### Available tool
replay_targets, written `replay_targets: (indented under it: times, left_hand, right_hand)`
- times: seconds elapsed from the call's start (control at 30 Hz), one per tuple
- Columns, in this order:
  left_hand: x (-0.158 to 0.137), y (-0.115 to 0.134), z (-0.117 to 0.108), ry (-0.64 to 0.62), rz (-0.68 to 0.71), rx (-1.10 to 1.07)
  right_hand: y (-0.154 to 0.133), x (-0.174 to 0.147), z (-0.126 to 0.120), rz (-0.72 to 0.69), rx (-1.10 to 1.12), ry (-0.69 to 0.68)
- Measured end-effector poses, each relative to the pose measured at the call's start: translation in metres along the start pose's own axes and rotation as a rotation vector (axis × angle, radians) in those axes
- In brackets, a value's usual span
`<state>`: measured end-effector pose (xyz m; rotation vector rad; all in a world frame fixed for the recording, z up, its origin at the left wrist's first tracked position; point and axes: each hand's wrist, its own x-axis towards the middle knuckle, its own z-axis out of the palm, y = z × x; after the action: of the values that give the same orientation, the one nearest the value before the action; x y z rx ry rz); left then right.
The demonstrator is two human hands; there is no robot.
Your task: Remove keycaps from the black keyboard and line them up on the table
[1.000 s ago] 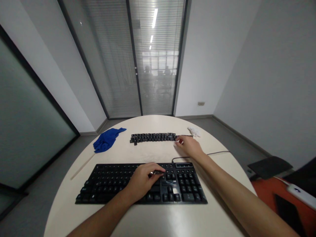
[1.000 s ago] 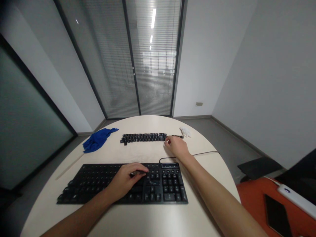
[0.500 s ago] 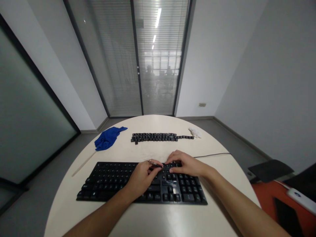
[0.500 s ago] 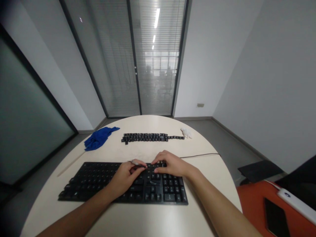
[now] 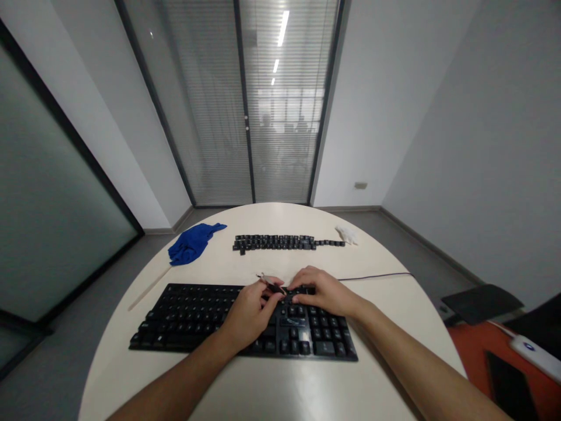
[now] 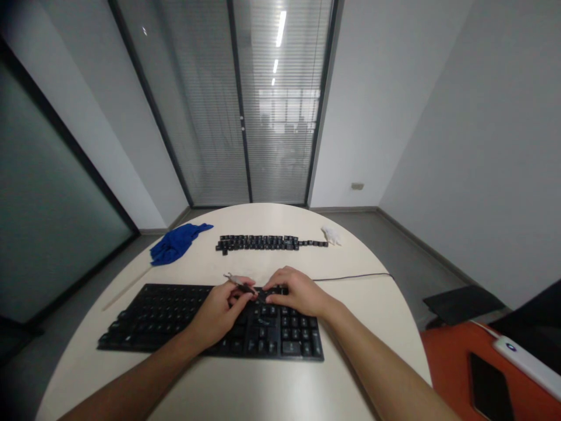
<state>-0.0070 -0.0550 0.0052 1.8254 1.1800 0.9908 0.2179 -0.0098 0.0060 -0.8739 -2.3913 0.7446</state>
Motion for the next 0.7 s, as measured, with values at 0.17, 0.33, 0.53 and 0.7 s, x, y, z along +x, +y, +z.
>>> replay_targets:
  times: [0.17, 0.33, 0.53, 0.7]
  left_hand:
    - [-0.0017, -0.0028, -0.0008, -0.017, -0.003, -0.038]
    - [-0.0012, -0.0031, -0.0013, -0.039, -0.003, -0.008]
    - [-0.0023, -0.0014, -0.0017, -0.05, 0.016, 0.025]
    - [-0.0028, 0.0009, -0.002, -0.045, 0.016, 0.028]
  right_hand:
    - [-0.0005, -0.0001, -0.0009, -0.018, -0.009, -0.003]
    - [-0.0016, 0.0007, -0.0012, -0.019, -0.022, -0.006]
    - [-0.0033, 0.0017, -0.0012, -0.024, -0.023, -0.003]
    - [-0.0025, 0.0019, -0.0004, -0.021, -0.024, -0.001]
